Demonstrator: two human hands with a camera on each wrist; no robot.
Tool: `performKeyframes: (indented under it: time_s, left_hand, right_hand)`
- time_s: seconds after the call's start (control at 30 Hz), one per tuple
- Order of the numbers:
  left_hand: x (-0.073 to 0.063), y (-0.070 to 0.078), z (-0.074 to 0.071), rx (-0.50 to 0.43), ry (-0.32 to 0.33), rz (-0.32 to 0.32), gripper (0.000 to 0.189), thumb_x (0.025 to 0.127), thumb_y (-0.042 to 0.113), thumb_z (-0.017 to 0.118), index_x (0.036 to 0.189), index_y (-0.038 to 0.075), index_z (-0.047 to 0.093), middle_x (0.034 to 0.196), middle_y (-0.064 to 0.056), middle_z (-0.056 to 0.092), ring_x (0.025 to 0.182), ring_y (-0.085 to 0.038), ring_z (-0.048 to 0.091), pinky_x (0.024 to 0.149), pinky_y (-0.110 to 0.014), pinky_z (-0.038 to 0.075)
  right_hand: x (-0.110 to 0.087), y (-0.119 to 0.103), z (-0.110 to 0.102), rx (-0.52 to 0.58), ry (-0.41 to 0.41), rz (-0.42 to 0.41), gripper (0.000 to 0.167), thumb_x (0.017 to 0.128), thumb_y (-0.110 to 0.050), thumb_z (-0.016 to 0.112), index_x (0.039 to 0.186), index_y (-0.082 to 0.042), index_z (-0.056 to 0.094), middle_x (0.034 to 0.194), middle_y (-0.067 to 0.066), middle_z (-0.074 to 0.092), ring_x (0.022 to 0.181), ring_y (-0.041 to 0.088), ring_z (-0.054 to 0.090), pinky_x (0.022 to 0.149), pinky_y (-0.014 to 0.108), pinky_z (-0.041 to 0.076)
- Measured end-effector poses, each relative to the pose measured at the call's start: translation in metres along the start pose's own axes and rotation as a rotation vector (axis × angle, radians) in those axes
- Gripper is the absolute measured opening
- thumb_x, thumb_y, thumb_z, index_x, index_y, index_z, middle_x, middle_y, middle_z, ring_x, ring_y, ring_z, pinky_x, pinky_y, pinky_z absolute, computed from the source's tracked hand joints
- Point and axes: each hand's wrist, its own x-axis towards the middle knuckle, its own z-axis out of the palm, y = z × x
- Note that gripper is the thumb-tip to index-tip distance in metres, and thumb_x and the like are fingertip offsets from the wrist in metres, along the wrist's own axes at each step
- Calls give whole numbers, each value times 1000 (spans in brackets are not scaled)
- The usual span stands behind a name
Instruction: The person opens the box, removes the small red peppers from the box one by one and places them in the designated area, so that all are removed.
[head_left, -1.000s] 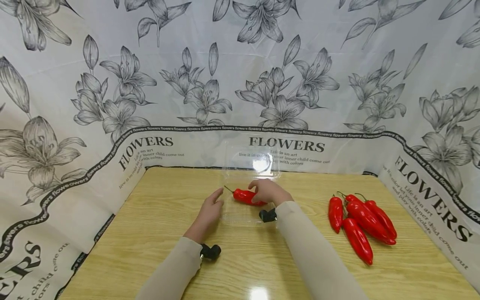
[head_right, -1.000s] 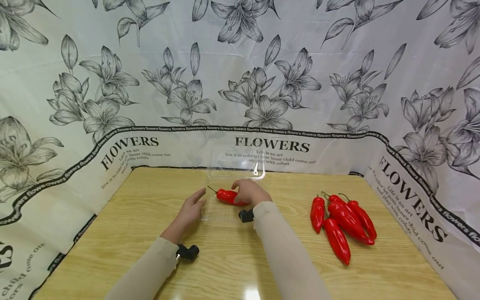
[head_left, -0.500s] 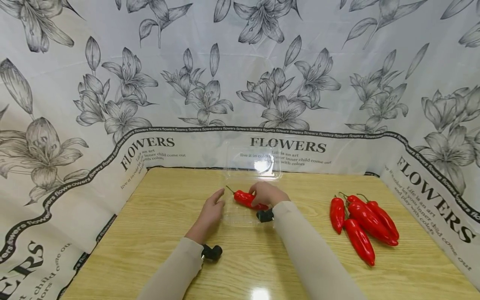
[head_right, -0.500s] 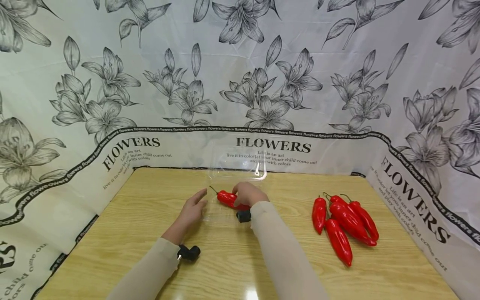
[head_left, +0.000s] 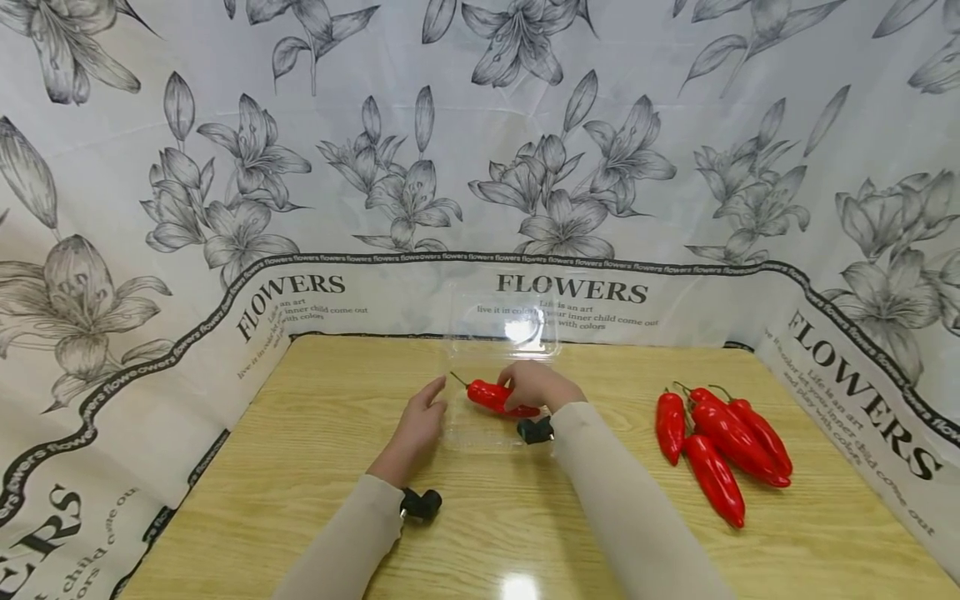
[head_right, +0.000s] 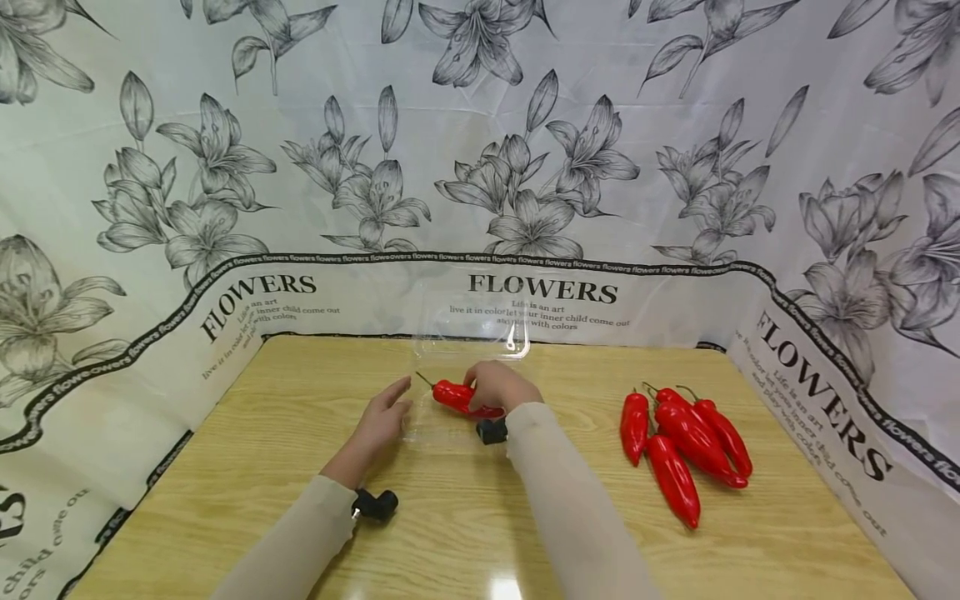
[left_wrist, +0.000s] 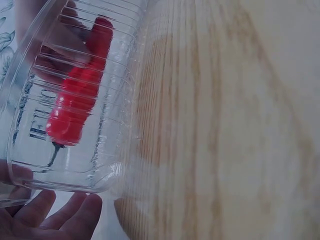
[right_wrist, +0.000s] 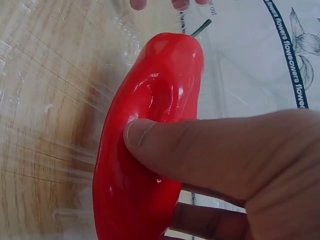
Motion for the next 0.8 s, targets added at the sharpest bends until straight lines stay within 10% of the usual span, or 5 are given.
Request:
performKeyframes:
  time_s: [0.3, 0.5, 0.63, 0.8]
  left_hand:
    - [-2, 1, 0, 25, 15, -5, 50, 101, 11, 40, 150, 14, 36, 156, -9, 36, 108, -30, 49, 95, -42, 39]
    - [-1, 2, 0, 13, 10, -9, 50, 101, 12, 40, 151, 14, 35, 157, -7, 34, 126, -25, 42, 106, -44, 33]
    - [-3, 3, 0, 23, 8, -13, 50, 102, 13, 40, 151, 15, 35, 156, -7, 35, 97, -27, 52, 95, -44, 41]
    - [-4, 3, 0, 24, 8, -13, 50, 102, 12, 40, 151, 16, 35, 157, -6, 35, 105, -27, 53, 99, -45, 41]
  right_hand:
    - [-11, 1, -9, 27, 19, -15, 39, 79, -10, 77, 117, -15, 67, 111, 4, 68, 93, 18, 61, 84, 35, 53]
    - [-18, 0, -14, 21, 45, -44, 38, 81, -11, 76, 117, -15, 66, 114, 6, 69, 101, 20, 62, 90, 39, 52]
    - [-23, 2, -17, 3, 71, -79, 37, 82, -13, 74, 118, -16, 66, 115, 6, 69, 103, 21, 62, 93, 41, 50]
    - [-31, 4, -22, -7, 111, -121, 36, 83, -13, 74, 118, -16, 66, 113, 6, 67, 100, 21, 61, 91, 41, 51]
